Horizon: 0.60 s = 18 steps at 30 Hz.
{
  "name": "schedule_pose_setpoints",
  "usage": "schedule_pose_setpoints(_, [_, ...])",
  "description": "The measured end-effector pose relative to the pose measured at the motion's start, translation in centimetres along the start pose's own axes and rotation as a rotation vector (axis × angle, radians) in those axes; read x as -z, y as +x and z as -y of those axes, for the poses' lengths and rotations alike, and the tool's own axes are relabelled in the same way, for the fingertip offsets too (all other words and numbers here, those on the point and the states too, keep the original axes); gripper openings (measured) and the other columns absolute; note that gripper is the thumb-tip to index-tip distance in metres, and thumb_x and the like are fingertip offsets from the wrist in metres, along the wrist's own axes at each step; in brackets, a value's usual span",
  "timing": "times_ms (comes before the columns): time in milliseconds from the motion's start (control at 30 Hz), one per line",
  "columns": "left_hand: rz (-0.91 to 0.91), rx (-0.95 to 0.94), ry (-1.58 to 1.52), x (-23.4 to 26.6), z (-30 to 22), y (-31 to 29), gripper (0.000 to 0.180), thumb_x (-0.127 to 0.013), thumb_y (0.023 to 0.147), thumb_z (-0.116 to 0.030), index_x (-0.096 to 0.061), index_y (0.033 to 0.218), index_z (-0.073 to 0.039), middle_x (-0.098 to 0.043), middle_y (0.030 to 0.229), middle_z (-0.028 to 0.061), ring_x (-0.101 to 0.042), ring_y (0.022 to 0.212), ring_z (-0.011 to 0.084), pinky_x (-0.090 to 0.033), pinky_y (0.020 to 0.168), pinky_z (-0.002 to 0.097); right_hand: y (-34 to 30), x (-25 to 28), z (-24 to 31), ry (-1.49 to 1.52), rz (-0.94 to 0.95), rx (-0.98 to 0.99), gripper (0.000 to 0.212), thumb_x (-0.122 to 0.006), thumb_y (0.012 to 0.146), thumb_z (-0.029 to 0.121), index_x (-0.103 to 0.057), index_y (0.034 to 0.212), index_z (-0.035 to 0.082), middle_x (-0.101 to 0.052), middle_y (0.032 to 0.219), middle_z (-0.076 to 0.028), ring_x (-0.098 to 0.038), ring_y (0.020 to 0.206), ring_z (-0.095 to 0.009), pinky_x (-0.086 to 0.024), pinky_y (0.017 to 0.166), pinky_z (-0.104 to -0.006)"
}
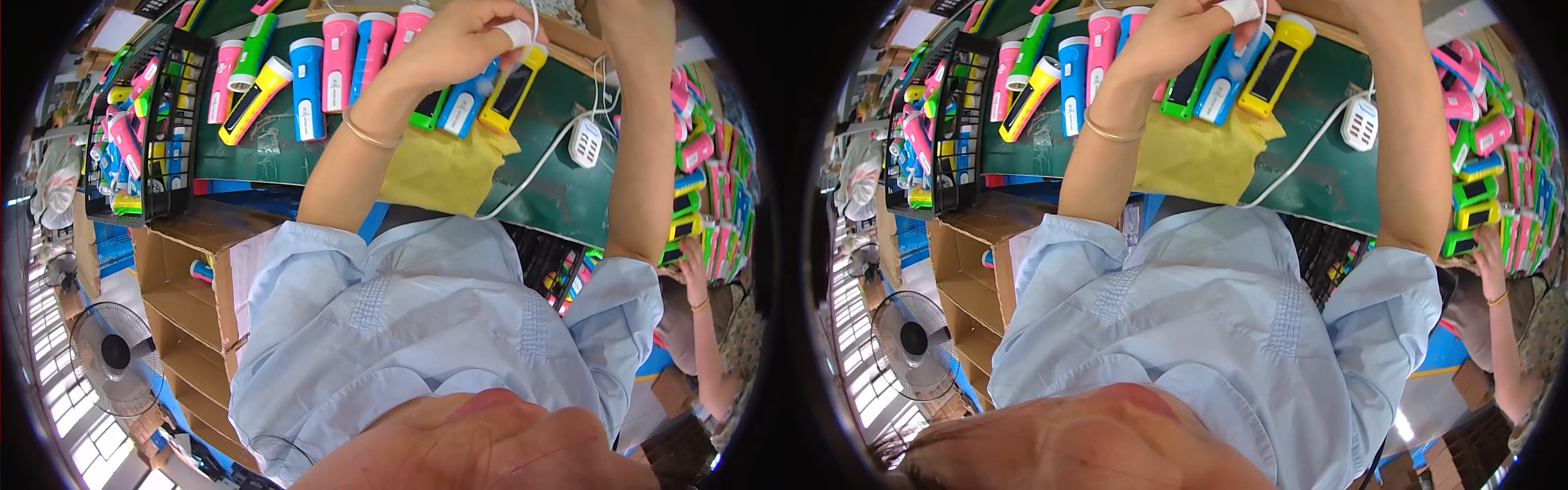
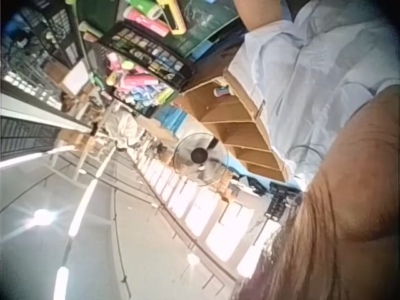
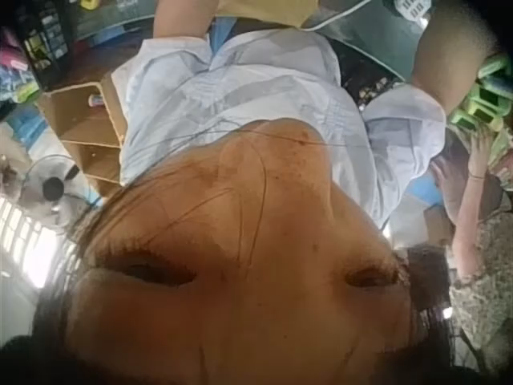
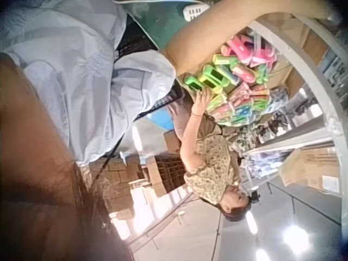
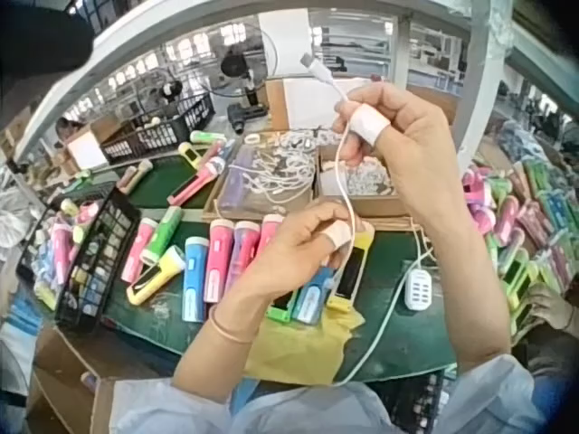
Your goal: Cleaning and inspecting a variety of colorful handheld flashlights at a factory workbench.
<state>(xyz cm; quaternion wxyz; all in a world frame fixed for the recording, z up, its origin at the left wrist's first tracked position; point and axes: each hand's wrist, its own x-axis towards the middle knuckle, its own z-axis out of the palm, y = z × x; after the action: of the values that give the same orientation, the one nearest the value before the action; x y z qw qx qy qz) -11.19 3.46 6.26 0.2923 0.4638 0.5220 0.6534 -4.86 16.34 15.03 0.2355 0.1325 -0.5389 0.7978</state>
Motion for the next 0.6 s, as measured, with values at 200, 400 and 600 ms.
schedule_pose_setpoints(200, [0.124, 0.064, -0.612, -2.9, -0.8, -0.5, 0.009, -0.051, 0.089, -0.008, -0.052, 0.096, -0.002, -0.059, 0.088, 0.0094, -0.058, 0.068, 0.0122, -0.048, 0.054, 0.0208, -5.8, 4.6, 0.0, -0.594, -0.206, -0.189, 0.028, -0.049, 0.091, 0.024, -0.060, 0.098, -0.001, -0.063, 0.083, -0.007, -0.056, 0.066, -0.010, -0.045, 0.058, -0.0235])
schedule_pose_setpoints(400, [-0.205, 0.050, -0.334, -4.1, 2.1, 0.0, 0.007, -0.049, 0.087, -0.001, -0.054, 0.093, -0.001, -0.061, 0.085, 0.0097, -0.058, 0.065, 0.0127, -0.047, 0.055, 0.0211, -16.6, 4.2, -3.2, -0.277, -0.041, -0.578, 0.046, -0.045, 0.091, 0.040, -0.063, 0.102, 0.000, -0.065, 0.092, -0.009, -0.057, 0.073, -0.010, -0.039, 0.051, -0.0193])
schedule_pose_setpoints(600, [-0.282, 0.106, -0.265, -6.7, 2.1, 0.7, 0.009, -0.051, 0.086, 0.001, -0.055, 0.094, 0.000, -0.060, 0.083, 0.0096, -0.057, 0.063, 0.0131, -0.048, 0.054, 0.0218, -20.2, 5.3, -3.3, 0.032, -0.112, -0.541, 0.029, -0.056, 0.088, 0.021, -0.062, 0.100, -0.005, -0.062, 0.094, -0.011, -0.059, 0.079, -0.014, -0.052, 0.069, -0.0280])
